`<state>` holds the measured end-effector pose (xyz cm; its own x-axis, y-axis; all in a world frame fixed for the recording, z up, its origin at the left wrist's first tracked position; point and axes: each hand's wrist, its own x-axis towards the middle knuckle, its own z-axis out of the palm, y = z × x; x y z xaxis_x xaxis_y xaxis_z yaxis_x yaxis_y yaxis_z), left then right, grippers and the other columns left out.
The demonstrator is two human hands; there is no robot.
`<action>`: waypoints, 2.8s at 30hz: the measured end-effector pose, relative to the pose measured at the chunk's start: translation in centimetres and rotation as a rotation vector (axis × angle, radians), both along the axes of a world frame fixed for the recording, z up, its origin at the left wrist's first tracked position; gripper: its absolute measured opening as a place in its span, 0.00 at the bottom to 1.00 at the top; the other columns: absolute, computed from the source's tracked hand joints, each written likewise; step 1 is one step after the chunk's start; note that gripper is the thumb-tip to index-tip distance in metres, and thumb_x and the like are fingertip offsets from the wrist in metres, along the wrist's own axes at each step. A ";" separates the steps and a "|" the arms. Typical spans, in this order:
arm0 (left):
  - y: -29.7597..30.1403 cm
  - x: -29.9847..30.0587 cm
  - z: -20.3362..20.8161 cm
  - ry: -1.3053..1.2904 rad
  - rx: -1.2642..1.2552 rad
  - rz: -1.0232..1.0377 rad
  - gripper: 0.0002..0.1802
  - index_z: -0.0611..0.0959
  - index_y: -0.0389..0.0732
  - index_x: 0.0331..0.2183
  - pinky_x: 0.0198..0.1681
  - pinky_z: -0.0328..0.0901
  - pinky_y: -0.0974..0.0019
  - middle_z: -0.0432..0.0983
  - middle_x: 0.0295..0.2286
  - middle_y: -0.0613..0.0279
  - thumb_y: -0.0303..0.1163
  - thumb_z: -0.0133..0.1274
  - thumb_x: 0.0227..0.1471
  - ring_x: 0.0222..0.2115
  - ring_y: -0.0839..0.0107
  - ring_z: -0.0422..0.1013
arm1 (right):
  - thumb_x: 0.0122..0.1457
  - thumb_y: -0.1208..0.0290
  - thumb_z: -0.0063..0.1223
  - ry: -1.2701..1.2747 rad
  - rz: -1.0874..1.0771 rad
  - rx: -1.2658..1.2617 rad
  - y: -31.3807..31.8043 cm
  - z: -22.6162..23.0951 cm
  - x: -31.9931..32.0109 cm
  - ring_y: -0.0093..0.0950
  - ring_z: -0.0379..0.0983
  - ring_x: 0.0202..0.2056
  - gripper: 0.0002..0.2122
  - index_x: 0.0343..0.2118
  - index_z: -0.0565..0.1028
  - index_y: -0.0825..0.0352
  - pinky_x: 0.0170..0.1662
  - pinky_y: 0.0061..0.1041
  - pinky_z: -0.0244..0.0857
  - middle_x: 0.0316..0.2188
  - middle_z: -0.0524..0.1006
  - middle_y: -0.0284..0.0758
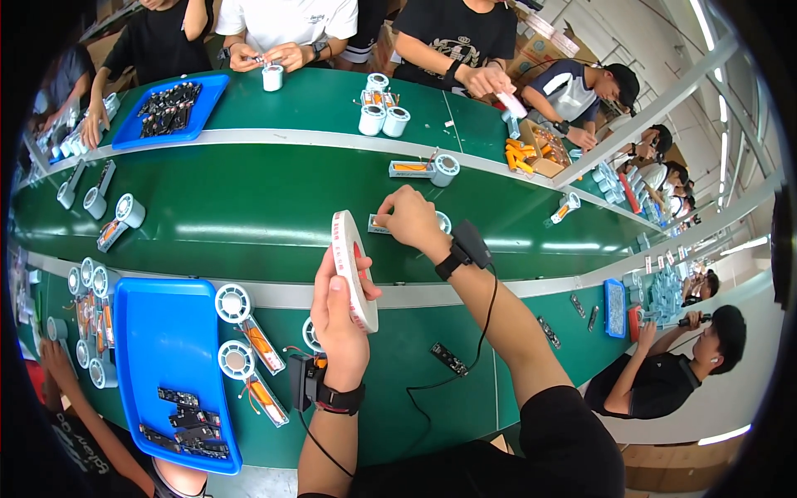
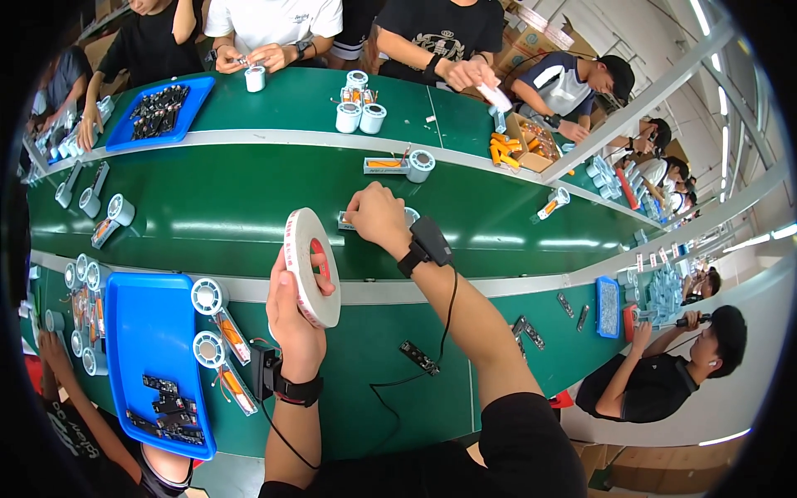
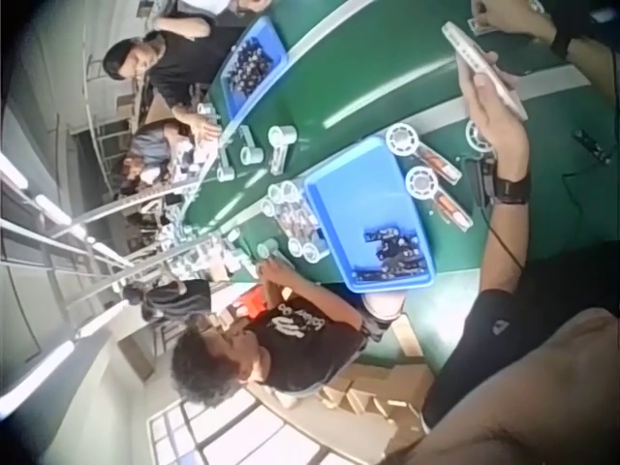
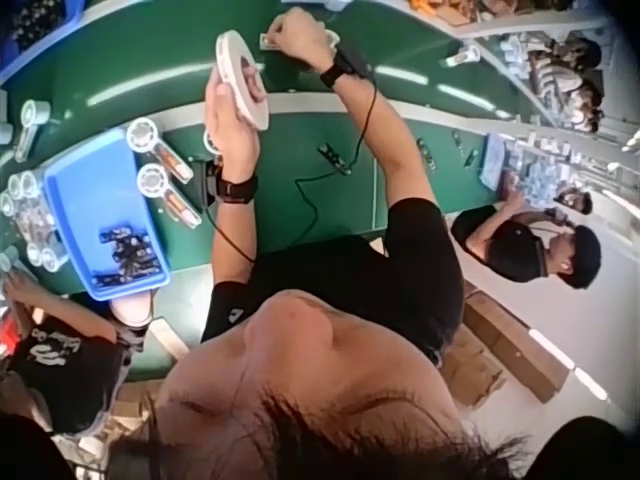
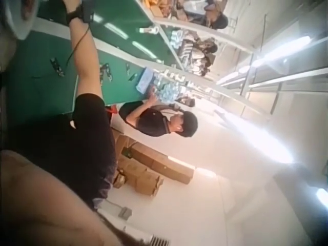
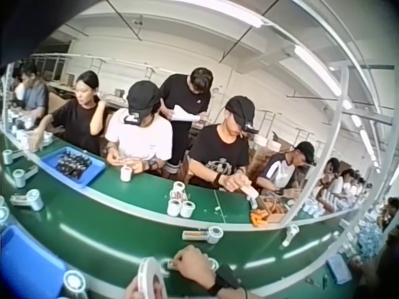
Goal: The person peels small pieces of tape from a roll and applies them to batteries inside handheld fan housings before setting them back on the assembly line.
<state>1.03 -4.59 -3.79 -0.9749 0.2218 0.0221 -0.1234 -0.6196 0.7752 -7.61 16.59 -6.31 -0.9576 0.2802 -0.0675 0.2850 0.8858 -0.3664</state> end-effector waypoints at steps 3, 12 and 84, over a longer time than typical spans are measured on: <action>0.0 0.0 0.0 -0.010 0.005 0.004 0.29 0.66 0.35 0.63 0.40 0.68 0.68 0.77 0.45 0.53 0.40 0.40 0.68 0.31 0.76 0.71 | 0.48 0.62 0.70 0.077 -0.008 0.030 -0.7 -0.1 0.0 0.42 0.76 0.45 0.11 0.31 0.84 0.61 0.48 0.39 0.70 0.44 0.77 0.44; -0.5 -0.2 0.2 0.005 -0.015 -0.004 0.27 0.68 0.36 0.62 0.38 0.68 0.69 0.77 0.44 0.53 0.38 0.40 0.68 0.31 0.76 0.72 | 0.47 0.68 0.65 -0.142 0.017 -0.316 1.6 -0.7 -3.6 0.39 0.79 0.42 0.10 0.35 0.82 0.61 0.46 0.36 0.71 0.37 0.82 0.42; -14.5 -7.5 7.3 0.033 -0.324 0.167 0.33 0.65 0.31 0.64 0.53 0.63 0.71 0.72 0.53 0.54 0.26 0.49 0.59 0.50 0.72 0.70 | 0.51 0.68 0.68 0.303 0.408 -0.246 -7.8 3.7 -19.7 0.32 0.78 0.41 0.09 0.32 0.85 0.67 0.44 0.31 0.71 0.42 0.80 0.44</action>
<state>-6.49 -19.12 3.52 -0.9982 0.0600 0.0084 -0.0132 -0.3507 0.9364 -27.31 8.75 -2.57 -0.9717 -0.1063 0.2111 -0.2131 0.7801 -0.5882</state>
